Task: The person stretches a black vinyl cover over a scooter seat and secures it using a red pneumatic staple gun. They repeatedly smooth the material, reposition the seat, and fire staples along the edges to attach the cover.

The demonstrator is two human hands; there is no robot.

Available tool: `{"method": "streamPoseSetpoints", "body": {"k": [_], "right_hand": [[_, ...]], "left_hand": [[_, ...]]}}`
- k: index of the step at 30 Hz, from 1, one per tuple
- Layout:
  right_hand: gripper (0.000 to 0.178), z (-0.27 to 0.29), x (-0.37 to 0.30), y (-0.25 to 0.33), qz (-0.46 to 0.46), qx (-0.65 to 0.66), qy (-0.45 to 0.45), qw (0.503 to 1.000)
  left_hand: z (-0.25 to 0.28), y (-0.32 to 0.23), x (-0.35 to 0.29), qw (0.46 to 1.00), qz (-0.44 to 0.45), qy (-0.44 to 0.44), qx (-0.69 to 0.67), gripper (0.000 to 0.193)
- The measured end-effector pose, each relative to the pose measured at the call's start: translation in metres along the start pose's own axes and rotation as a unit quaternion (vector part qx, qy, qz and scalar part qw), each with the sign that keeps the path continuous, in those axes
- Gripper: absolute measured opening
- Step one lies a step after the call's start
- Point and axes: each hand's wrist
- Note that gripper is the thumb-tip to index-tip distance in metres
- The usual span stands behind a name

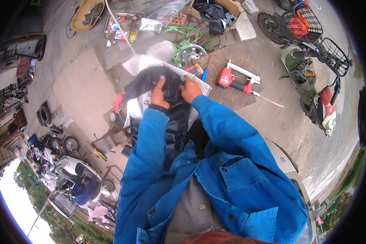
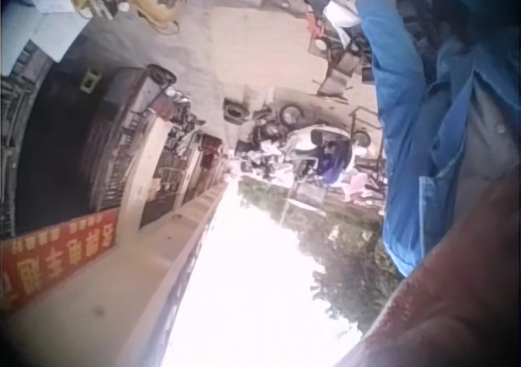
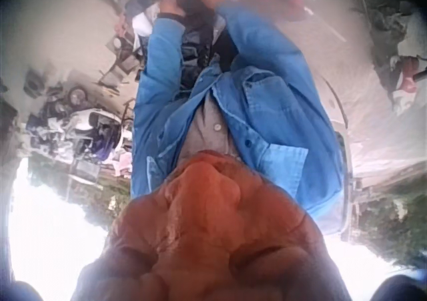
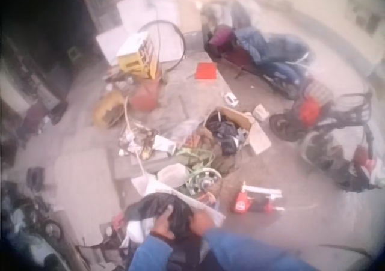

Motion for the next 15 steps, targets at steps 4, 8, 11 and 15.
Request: {"method": "streamPoseSetpoints", "body": {"k": [4,8,11,15], "right_hand": [[0.054,-0.012,0.004,-0.029,0.137,0.022,-0.032,0.99],[0.064,-0.008,0.004,-0.049,0.122,0.013,0.005,0.992],[0.065,-0.004,-0.001,-0.032,0.09,0.021,0.026,0.995],[0.066,-0.007,0.0,-0.041,0.101,0.059,0.037,0.992]], "left_hand": [[0.0,-0.001,0.017,0.999,0.014,-0.023,0.024,0.033],[-0.036,0.005,0.001,0.97,-0.079,-0.219,0.065,0.033],[-0.054,0.005,-0.022,0.947,-0.143,-0.28,0.068,0.037],[-0.016,0.03,0.005,0.866,-0.274,-0.242,0.341,0.036]]}}
Point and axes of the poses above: each hand's wrist, its own x-axis towards the middle knuckle, its own z-axis out of the back of the hand, y = z × x, and after that the axes turned 13 degrees about x, right-handed
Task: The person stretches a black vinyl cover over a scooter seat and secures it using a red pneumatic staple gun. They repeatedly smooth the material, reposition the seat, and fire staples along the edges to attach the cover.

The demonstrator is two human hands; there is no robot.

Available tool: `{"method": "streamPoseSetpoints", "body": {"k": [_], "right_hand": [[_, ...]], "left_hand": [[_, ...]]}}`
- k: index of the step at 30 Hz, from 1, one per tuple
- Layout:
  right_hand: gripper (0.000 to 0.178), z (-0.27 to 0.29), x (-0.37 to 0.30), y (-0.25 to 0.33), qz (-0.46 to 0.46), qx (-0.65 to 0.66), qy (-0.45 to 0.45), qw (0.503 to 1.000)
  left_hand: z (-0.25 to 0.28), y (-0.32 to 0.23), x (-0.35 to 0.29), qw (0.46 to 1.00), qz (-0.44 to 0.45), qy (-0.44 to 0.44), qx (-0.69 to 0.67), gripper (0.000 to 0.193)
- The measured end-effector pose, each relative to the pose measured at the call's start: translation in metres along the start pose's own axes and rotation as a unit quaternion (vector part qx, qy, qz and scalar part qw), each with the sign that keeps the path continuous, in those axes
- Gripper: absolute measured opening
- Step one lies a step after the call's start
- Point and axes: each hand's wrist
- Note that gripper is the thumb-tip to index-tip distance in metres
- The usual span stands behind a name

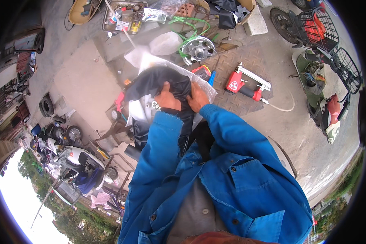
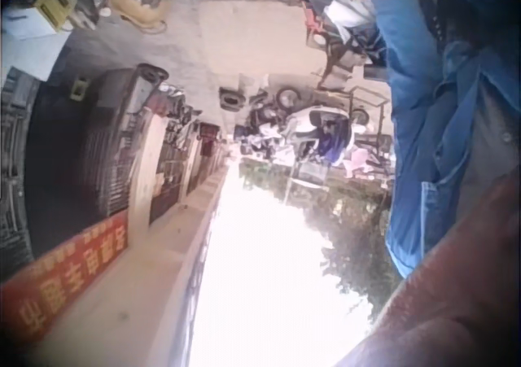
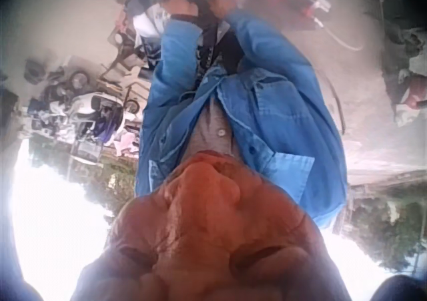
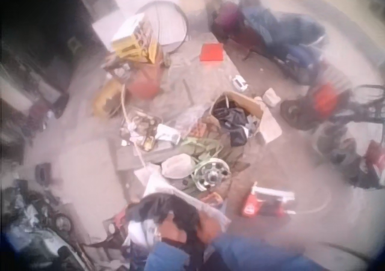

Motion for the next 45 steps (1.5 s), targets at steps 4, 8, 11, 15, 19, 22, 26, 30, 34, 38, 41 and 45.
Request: {"method": "streamPoseSetpoints", "body": {"k": [4,8,11,15,19,22,26,30,34,38,41,45], "right_hand": [[0.069,-0.002,-0.001,-0.003,0.009,0.022,0.008,1.0],[0.066,-0.005,-0.005,-0.005,0.028,0.062,-0.01,0.998],[0.063,-0.012,-0.002,-0.015,0.044,0.1,-0.032,0.994],[0.063,-0.008,-0.004,-0.003,0.051,0.134,-0.048,0.989],[0.063,0.005,-0.007,0.017,0.021,0.141,-0.045,0.989],[0.062,-0.003,-0.006,0.009,0.057,0.123,-0.082,0.987],[0.065,-0.006,-0.007,0.008,0.039,0.106,-0.08,0.99],[0.066,-0.008,-0.006,0.01,0.039,0.1,-0.084,0.991],[0.065,-0.005,-0.008,0.016,0.022,0.095,-0.084,0.992],[0.067,0.001,-0.008,0.022,-0.001,0.115,-0.073,0.991],[0.068,0.001,-0.007,0.022,-0.008,0.119,-0.079,0.99],[0.069,0.0,-0.007,0.022,-0.012,0.122,-0.084,0.989]], "left_hand": [[-0.005,0.009,0.005,0.998,-0.026,-0.013,0.054,0.038],[-0.026,-0.075,-0.004,0.93,0.293,-0.013,-0.223,0.048],[-0.033,-0.071,-0.011,0.94,0.298,0.008,-0.167,0.053],[-0.036,-0.078,-0.023,0.948,0.279,0.002,-0.156,0.05],[-0.03,-0.075,-0.024,0.944,0.272,0.022,-0.185,0.046],[-0.028,-0.083,-0.026,0.95,0.258,0.033,-0.171,0.047],[-0.016,-0.078,-0.022,0.953,0.25,0.044,-0.165,0.044],[-0.006,-0.074,-0.02,0.947,0.25,0.064,-0.192,0.042],[0.001,-0.075,-0.014,0.939,0.276,0.07,-0.191,0.041],[0.008,-0.075,-0.006,0.93,0.281,0.113,-0.206,0.039],[0.011,-0.082,-0.001,0.949,0.252,0.135,-0.131,0.039],[0.021,-0.082,0.015,0.956,0.239,0.167,-0.038,0.043]]}}
Point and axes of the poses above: each hand's wrist, its own x-axis towards the middle knuckle, its own z-axis out of the back of the hand, y = z × x, and after that the axes turned 13 degrees about x, right-handed
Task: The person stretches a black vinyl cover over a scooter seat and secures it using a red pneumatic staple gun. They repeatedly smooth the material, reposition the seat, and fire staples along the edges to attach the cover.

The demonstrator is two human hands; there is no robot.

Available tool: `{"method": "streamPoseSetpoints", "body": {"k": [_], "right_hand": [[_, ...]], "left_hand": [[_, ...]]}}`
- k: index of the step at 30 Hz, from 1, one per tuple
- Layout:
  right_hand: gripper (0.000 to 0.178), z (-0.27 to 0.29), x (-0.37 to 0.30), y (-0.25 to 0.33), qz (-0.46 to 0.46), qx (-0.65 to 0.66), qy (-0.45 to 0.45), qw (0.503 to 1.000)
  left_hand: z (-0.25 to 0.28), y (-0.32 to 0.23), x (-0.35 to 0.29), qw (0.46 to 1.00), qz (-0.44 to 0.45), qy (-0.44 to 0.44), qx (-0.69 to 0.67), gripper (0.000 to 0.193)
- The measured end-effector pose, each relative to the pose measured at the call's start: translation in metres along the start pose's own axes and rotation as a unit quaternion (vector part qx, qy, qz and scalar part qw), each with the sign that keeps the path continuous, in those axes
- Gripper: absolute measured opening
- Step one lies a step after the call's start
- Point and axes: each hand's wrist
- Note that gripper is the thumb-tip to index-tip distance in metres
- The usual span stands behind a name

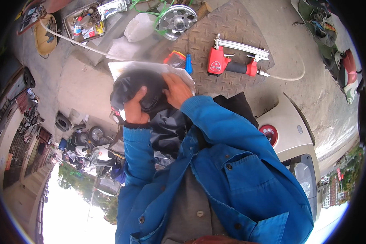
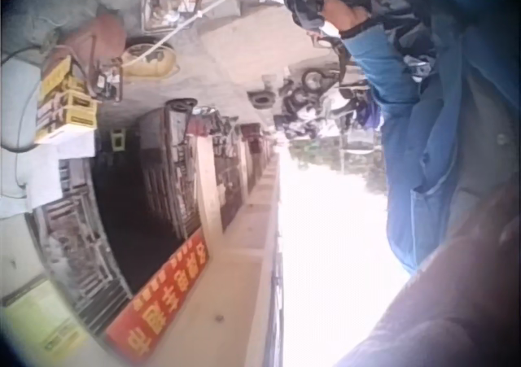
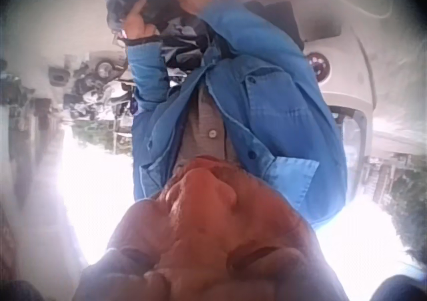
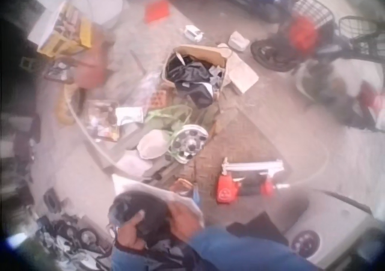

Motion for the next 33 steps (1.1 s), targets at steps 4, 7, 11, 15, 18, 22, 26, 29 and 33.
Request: {"method": "streamPoseSetpoints", "body": {"k": [4,7,11,15,18,22,26,29,33], "right_hand": [[0.068,-0.004,-0.002,-0.003,0.025,-0.037,-0.014,0.999],[0.07,-0.004,-0.004,-0.004,-0.002,-0.037,-0.001,0.999],[0.072,-0.006,0.001,-0.002,-0.006,-0.029,0.005,1.0],[0.071,-0.005,0.002,-0.002,0.0,-0.033,0.01,0.999],[0.066,-0.007,0.001,-0.002,0.004,-0.072,0.013,0.997],[0.068,-0.007,0.001,-0.002,0.011,-0.07,0.014,0.997],[0.068,-0.009,0.001,-0.005,0.018,-0.079,0.017,0.997],[0.067,-0.01,0.001,-0.008,0.019,-0.096,0.016,0.995],[0.067,-0.007,0.004,0.0,-0.002,-0.1,0.041,0.994]], "left_hand": [[0.002,0.002,0.0,0.999,-0.012,-0.024,-0.028,0.041],[-0.004,0.004,-0.009,0.998,-0.004,-0.042,-0.042,0.04],[0.003,0.012,-0.003,0.997,-0.043,-0.022,-0.056,0.039],[0.011,0.019,-0.002,0.995,-0.063,-0.002,-0.079,0.039],[0.009,0.019,-0.007,0.994,-0.076,-0.012,-0.076,0.04],[0.012,0.022,-0.009,0.995,-0.061,-0.031,-0.077,0.041],[0.0,0.013,-0.024,0.993,-0.092,-0.023,-0.073,0.046],[-0.013,0.008,-0.021,0.992,-0.081,-0.035,-0.095,0.04],[-0.026,0.007,-0.015,0.988,-0.079,-0.068,-0.118,0.032]]}}
Point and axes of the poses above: each hand's wrist, its own x-axis towards the middle knuckle, its own z-axis out of the back of the hand, y = z × x, and after that the axes turned 13 degrees about x, right-handed
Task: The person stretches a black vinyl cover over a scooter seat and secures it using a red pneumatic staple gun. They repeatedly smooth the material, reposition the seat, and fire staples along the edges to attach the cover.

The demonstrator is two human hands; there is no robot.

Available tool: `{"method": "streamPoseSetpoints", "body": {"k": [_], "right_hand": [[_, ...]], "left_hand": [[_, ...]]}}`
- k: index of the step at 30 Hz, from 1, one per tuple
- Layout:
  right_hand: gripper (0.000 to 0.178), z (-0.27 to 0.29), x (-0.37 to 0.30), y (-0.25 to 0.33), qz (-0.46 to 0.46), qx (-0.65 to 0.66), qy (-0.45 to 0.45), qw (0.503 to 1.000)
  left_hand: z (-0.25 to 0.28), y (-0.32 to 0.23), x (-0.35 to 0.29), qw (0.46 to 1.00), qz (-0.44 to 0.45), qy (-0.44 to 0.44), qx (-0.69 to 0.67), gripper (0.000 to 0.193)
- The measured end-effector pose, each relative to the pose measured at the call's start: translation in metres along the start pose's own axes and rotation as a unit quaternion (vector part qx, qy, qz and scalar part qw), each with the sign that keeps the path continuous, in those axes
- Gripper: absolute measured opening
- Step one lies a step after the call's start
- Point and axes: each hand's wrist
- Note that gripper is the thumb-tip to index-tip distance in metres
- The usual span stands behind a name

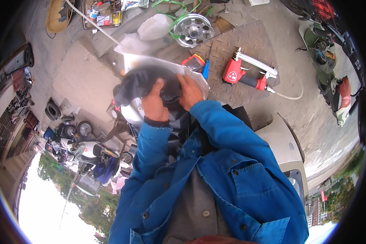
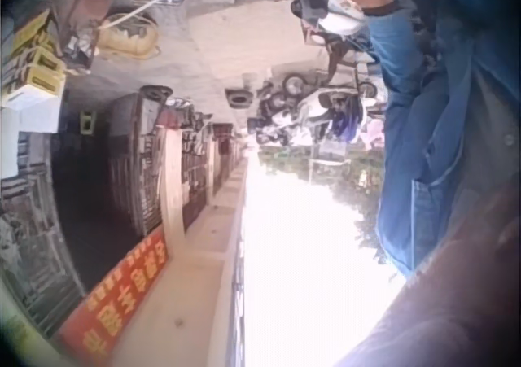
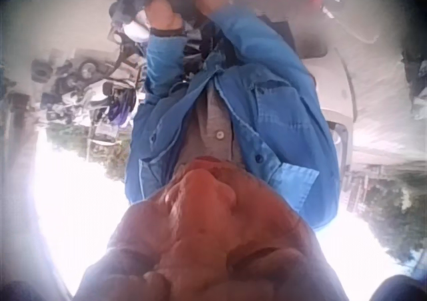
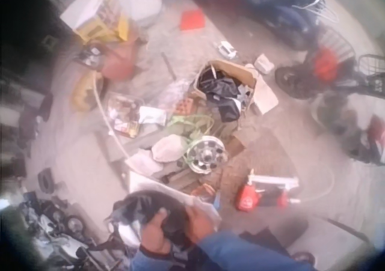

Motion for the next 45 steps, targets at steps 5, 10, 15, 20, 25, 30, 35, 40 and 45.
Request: {"method": "streamPoseSetpoints", "body": {"k": [5,10,15,20,25,30,35,40,45], "right_hand": [[0.067,-0.001,-0.003,-0.003,0.018,0.016,-0.008,1.0],[0.07,-0.003,-0.006,-0.004,-0.005,0.023,-0.007,1.0],[0.069,-0.002,-0.001,-0.008,-0.008,-0.016,-0.018,1.0],[0.069,0.005,0.001,0.0,-0.04,-0.03,0.018,0.999],[0.073,0.017,0.015,0.012,-0.052,-0.087,0.052,0.993],[0.07,0.033,0.07,0.058,-0.009,-0.168,0.131,0.977],[0.048,0.007,0.1,0.063,0.015,-0.282,0.164,0.945],[0.029,0.013,0.078,0.037,0.1,-0.327,0.103,0.934],[0.025,0.013,0.058,0.028,0.094,-0.316,0.065,0.942]], "left_hand": [[-0.005,-0.002,-0.007,1.0,0.025,-0.002,-0.019,0.031],[0.023,0.013,-0.016,1.0,-0.013,0.005,0.003,0.039],[0.06,0.059,0.018,0.932,-0.136,-0.045,0.334,0.027],[0.058,0.066,0.022,0.71,-0.341,-0.183,0.588,0.031],[0.056,0.074,0.039,0.755,-0.281,-0.175,0.566,0.042],[0.06,0.078,0.055,0.766,-0.229,-0.137,0.585,0.047],[0.061,0.074,0.059,0.773,-0.222,-0.108,0.584,0.047],[0.057,0.076,0.045,0.759,-0.258,-0.042,0.597,0.03],[0.057,0.077,0.032,0.759,-0.276,-0.026,0.588,0.025]]}}
Point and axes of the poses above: each hand's wrist, its own x-axis towards the middle knuckle, its own z-axis out of the back of the hand, y = z × x, and after that the axes turned 13 degrees about x, right-handed
